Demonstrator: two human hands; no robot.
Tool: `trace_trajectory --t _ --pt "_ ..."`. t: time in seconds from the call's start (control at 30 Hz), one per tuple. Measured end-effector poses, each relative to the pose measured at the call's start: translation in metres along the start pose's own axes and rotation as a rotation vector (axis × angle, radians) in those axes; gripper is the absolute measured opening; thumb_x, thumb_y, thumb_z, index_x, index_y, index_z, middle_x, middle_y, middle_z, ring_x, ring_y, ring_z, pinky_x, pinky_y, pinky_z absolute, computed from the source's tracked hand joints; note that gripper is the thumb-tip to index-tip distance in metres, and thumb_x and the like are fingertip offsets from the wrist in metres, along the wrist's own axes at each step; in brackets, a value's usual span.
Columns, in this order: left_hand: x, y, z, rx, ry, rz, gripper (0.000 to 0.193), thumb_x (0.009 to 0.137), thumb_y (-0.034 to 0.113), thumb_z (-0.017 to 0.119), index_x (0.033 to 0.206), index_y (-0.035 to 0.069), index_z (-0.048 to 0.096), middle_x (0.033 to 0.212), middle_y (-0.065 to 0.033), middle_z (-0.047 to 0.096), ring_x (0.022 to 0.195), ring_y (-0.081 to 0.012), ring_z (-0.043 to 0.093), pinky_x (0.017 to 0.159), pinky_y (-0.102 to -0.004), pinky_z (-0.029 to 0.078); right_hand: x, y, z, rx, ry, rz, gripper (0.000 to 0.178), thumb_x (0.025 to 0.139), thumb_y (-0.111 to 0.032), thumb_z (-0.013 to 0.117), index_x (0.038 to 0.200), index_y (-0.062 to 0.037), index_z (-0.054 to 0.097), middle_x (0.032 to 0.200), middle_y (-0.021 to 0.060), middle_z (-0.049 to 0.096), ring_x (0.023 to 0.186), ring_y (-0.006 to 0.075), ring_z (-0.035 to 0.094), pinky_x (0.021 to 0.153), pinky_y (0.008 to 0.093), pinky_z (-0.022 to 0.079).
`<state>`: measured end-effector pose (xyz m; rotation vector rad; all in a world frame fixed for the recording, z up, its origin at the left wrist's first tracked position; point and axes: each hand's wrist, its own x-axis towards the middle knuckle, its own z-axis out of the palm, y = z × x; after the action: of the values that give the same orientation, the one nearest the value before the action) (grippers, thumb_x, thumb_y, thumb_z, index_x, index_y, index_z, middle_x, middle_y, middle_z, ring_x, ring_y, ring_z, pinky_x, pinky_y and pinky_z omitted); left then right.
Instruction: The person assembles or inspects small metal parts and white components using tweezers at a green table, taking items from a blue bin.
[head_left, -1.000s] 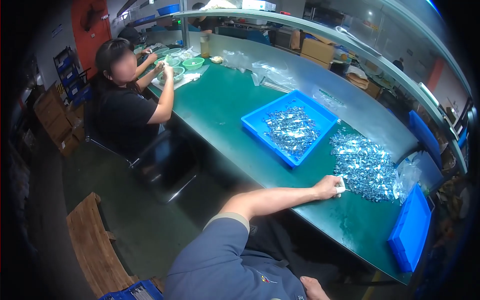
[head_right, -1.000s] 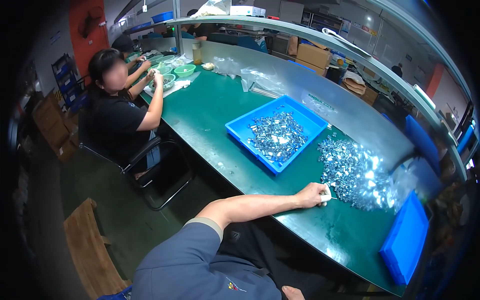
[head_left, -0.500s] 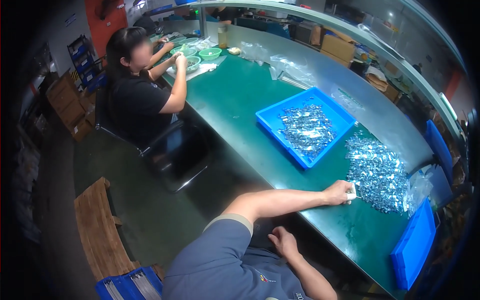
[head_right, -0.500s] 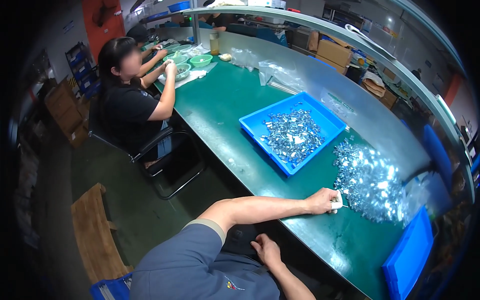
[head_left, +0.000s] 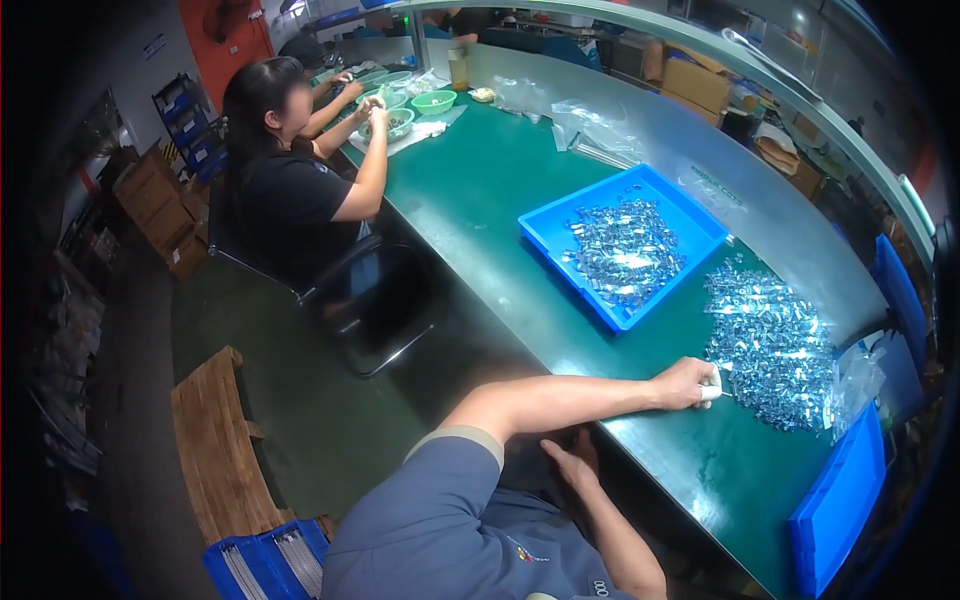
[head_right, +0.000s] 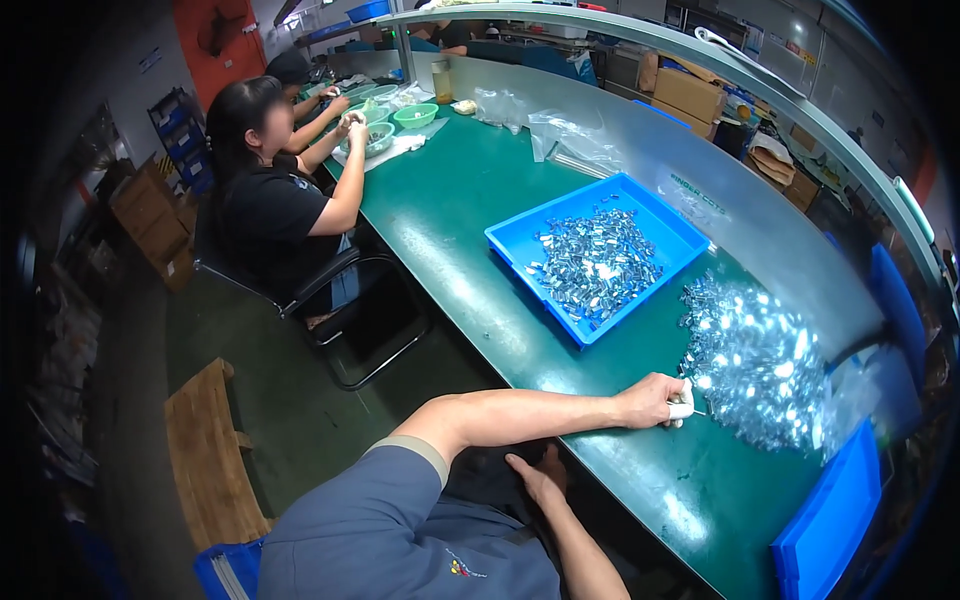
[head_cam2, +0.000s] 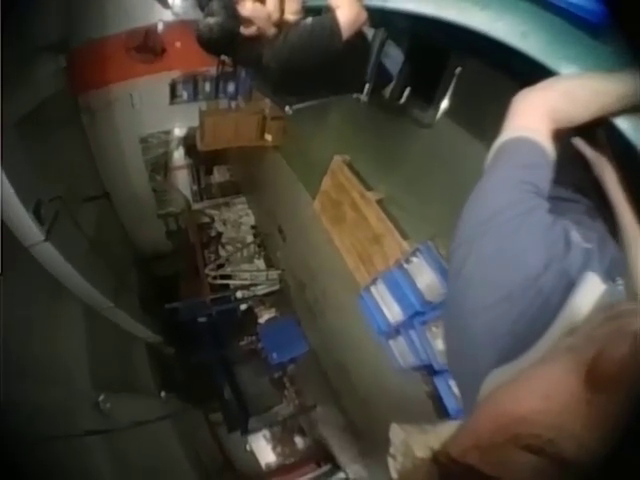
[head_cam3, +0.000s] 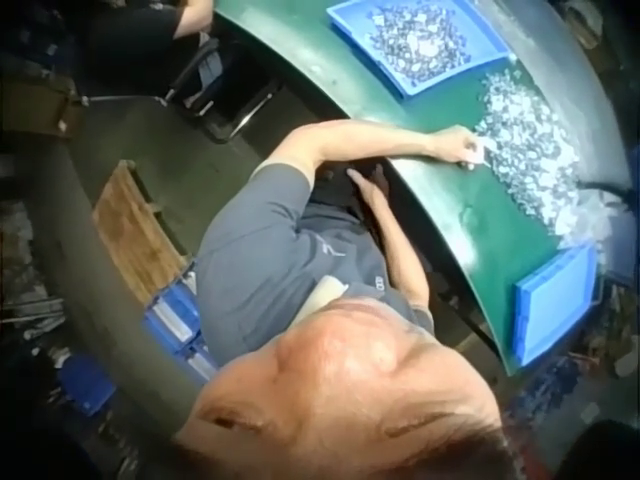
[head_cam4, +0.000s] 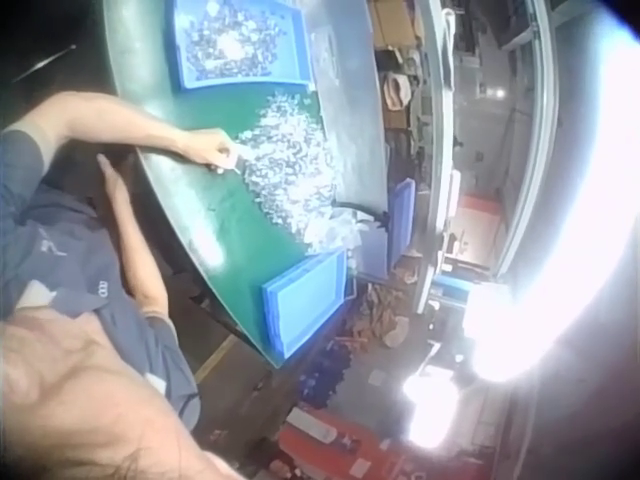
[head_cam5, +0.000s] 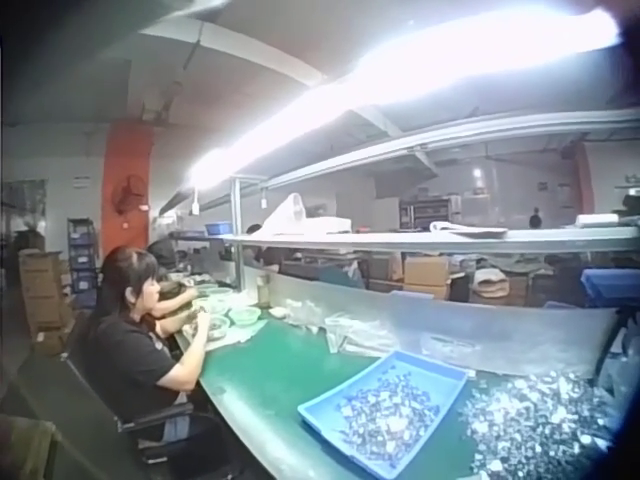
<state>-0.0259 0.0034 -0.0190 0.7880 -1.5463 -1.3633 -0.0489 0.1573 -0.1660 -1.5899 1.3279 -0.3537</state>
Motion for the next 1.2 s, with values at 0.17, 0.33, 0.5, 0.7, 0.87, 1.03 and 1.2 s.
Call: trace_trajectory --t 0.17,0.33,0.5,0.7,0.87,1.03,1.2 --pt "-0.003 -0.002 -0.004 -0.007 0.018 -0.004 0.016 0.094 0.015 0.068 0.088 0.001 0.066 0.074 -0.0070 0.071 0.063 -0.0115 0.064 0.059 -0.0292 0.052 -0.022 -0.040 0.002 -0.140 -0.053 -0.118 0.096 0.078 -0.052 0.081 0.146 0.0015 0.041 0.136 0.0310 0.059 0.127 0.0441 0.057 0.105 0.0443 0.047" --pt "0.001 0.000 -0.001 -0.019 -0.019 -0.007 0.016 0.095 0.015 0.068 0.090 0.000 0.067 0.075 -0.0072 0.071 0.063 -0.0114 0.064 0.059 -0.0289 0.052 -0.061 -0.071 -0.005 -0.453 -0.376 -0.400 0.086 0.079 -0.058 0.076 0.135 0.0032 0.053 0.085 0.0266 0.071 0.084 0.0450 0.071 0.078 0.0499 0.056" --pt "0.000 -0.003 -0.004 -0.033 -0.003 -0.065 0.012 0.097 0.013 0.067 0.093 0.002 0.067 0.077 -0.0034 0.070 0.066 -0.0084 0.062 0.063 -0.0270 0.051 -0.069 -0.062 -0.007 -0.446 -0.389 -0.440 0.085 0.080 -0.060 0.075 0.132 0.0035 0.057 0.086 0.0252 0.072 0.088 0.0438 0.071 0.080 0.0496 0.056" --pt "-0.002 -0.003 -0.004 0.003 -0.012 -0.034 0.014 0.096 0.014 0.068 0.092 0.001 0.067 0.076 -0.0046 0.070 0.066 -0.0099 0.063 0.061 -0.0281 0.051 -0.039 -0.065 -0.009 -0.489 0.008 -0.511 0.075 0.083 -0.043 0.080 0.142 -0.0079 0.052 0.142 0.0264 0.050 0.129 0.0450 0.051 0.100 0.0510 0.048" --pt "-0.001 -0.002 -0.002 -0.035 0.002 -0.035 0.017 0.096 0.016 0.068 0.091 0.000 0.067 0.076 -0.0068 0.070 0.066 -0.0114 0.064 0.060 -0.0291 0.052 -0.040 -0.074 -0.002 -0.600 -0.232 -0.998 0.073 0.083 -0.035 0.080 0.147 -0.0135 0.051 0.150 0.0224 0.039 0.140 0.0443 0.037 0.113 0.0547 0.035" --pt "-0.002 0.003 -0.003 -0.007 0.001 -0.057 0.016 0.096 0.016 0.068 0.092 0.001 0.067 0.076 -0.0067 0.070 0.064 -0.0112 0.064 0.059 -0.0290 0.052 -0.021 -0.063 -0.009 -0.643 -0.224 -0.855 0.074 0.084 -0.024 0.074 0.150 -0.0126 0.043 0.147 0.0237 0.042 0.137 0.0440 0.039 0.110 0.0553 0.037" --pt "-0.002 0.002 -0.003 -0.035 -0.011 -0.061 0.014 0.096 0.015 0.069 0.091 0.002 0.067 0.076 -0.0038 0.070 0.066 -0.0087 0.062 0.061 -0.0271 0.051 -0.022 -0.066 -0.028 -0.518 -0.116 -0.754 0.059 0.084 -0.017 0.070 0.140 -0.0057 0.053 0.134 0.0254 0.056 0.122 0.0474 0.052 0.107 0.0543 0.040"
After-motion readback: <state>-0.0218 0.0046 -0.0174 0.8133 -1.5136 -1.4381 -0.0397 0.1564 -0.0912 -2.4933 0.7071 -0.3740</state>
